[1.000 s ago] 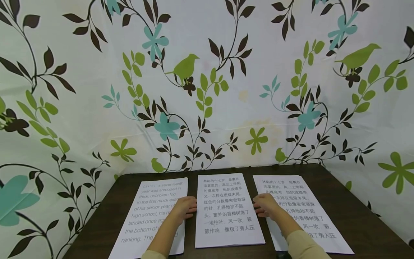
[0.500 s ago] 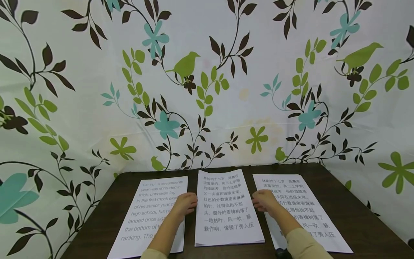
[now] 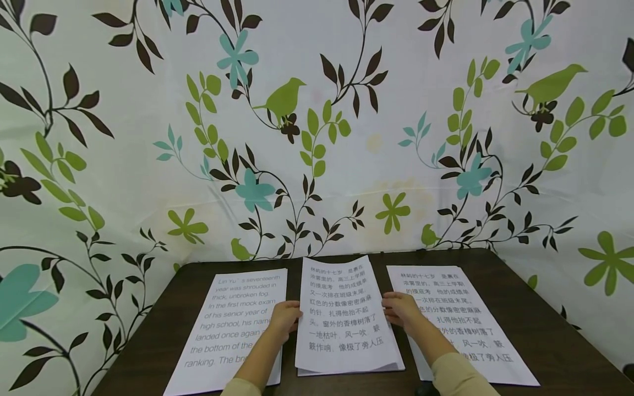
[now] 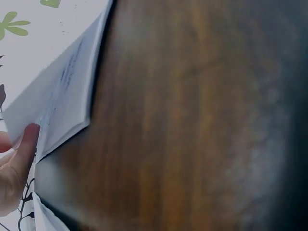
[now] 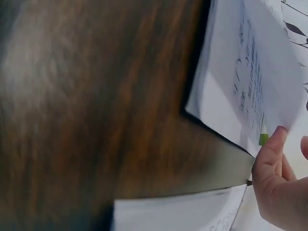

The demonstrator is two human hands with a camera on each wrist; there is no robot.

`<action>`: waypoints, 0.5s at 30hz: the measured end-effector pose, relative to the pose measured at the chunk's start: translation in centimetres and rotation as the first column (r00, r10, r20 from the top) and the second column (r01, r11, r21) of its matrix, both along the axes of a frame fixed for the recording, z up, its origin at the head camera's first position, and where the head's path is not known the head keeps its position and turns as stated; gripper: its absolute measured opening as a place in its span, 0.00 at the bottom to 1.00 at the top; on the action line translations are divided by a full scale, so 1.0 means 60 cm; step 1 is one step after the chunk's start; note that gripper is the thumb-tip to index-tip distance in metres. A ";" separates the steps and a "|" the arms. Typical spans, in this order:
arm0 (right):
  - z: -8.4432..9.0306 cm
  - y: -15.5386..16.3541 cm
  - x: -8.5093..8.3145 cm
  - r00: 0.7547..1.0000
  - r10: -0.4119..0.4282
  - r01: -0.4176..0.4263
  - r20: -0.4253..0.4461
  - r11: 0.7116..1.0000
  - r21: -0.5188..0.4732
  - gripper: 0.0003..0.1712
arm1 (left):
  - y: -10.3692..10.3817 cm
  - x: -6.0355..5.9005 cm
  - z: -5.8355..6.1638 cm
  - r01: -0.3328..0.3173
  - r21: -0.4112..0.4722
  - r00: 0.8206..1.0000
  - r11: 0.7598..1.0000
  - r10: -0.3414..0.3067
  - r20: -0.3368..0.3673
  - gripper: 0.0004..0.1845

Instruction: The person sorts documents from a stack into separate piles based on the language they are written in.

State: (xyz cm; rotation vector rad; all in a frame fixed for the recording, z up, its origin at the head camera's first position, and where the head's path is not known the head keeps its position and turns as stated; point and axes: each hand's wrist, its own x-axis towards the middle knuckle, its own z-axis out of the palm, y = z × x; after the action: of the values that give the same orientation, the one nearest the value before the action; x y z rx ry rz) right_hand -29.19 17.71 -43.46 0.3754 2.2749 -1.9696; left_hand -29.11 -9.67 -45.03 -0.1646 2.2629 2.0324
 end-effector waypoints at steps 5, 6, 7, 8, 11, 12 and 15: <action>-0.009 -0.011 0.002 1.000 0.009 -0.009 0.013 1.000 0.029 0.22 | 0.001 0.002 -0.009 0.010 -0.008 1.000 1.000 -0.010 0.016 0.19; -0.011 -0.013 0.002 1.000 0.008 -0.009 0.012 0.999 0.045 0.21 | 0.001 0.003 -0.010 0.009 -0.011 1.000 1.000 -0.009 0.023 0.19; -0.012 -0.014 0.003 1.000 0.010 -0.011 0.010 0.998 0.066 0.21 | 0.001 0.004 -0.011 0.010 -0.012 1.000 1.000 -0.009 0.026 0.19; -0.014 -0.015 0.003 1.000 0.014 -0.014 0.007 0.996 0.088 0.21 | 0.001 0.005 -0.011 0.009 -0.013 1.000 1.000 -0.009 0.030 0.19; -0.017 -0.017 0.006 1.000 0.015 -0.014 -0.003 0.989 0.149 0.21 | 0.000 0.008 -0.011 0.011 -0.016 1.000 1.000 -0.011 0.027 0.19; -0.018 -0.017 0.007 1.000 0.018 -0.017 -0.006 0.986 0.166 0.20 | 0.000 0.009 -0.011 0.010 -0.017 1.000 1.000 -0.010 0.023 0.19; -0.021 -0.017 0.008 1.000 0.016 -0.014 -0.010 0.980 0.201 0.19 | 0.001 0.009 -0.014 0.005 -0.025 1.000 1.000 -0.005 0.003 0.19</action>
State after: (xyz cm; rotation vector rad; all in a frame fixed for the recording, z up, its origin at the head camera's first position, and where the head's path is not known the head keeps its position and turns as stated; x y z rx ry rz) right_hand -28.68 16.68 -44.73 0.3646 2.4839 -1.7442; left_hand -28.57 -9.62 -45.86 -0.1635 2.2858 2.0012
